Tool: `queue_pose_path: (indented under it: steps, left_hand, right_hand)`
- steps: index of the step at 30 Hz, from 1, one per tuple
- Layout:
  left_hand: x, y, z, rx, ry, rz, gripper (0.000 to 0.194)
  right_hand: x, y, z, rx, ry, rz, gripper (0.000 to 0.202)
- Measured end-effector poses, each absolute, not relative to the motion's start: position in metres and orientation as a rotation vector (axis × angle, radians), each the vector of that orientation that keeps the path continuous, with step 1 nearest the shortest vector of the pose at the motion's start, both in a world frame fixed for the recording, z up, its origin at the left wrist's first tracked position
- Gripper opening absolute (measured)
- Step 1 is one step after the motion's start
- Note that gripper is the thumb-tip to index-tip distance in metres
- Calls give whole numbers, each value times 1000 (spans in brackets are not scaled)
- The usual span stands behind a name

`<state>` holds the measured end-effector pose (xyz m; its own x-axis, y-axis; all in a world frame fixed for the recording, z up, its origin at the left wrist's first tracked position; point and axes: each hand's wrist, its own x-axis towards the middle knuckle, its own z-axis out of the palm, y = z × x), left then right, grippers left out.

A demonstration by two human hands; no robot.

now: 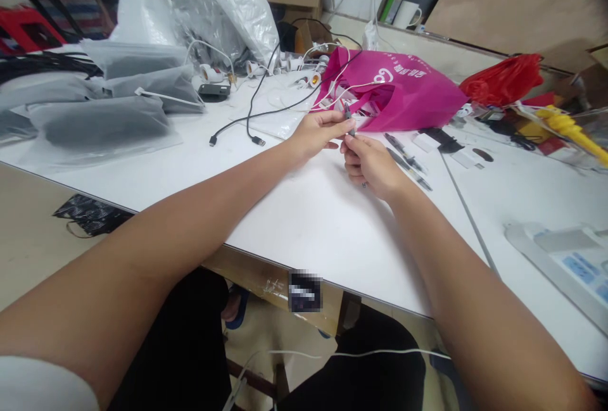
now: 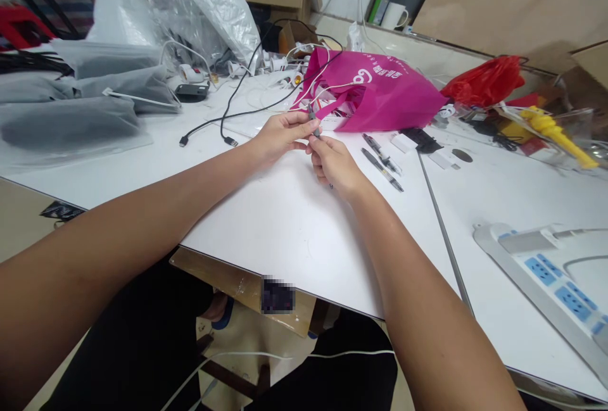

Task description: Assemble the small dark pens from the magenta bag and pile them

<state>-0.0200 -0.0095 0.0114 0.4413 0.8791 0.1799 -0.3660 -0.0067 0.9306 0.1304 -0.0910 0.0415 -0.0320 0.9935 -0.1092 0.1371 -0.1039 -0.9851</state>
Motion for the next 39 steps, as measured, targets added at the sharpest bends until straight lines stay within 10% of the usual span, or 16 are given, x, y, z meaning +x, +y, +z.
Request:
queue_pose_path:
  steps: [39]
  left_hand:
    - [-20, -15, 17, 1108, 474, 1017, 26]
  right_hand:
    - [133, -87, 34, -1308, -1350, 1255, 46]
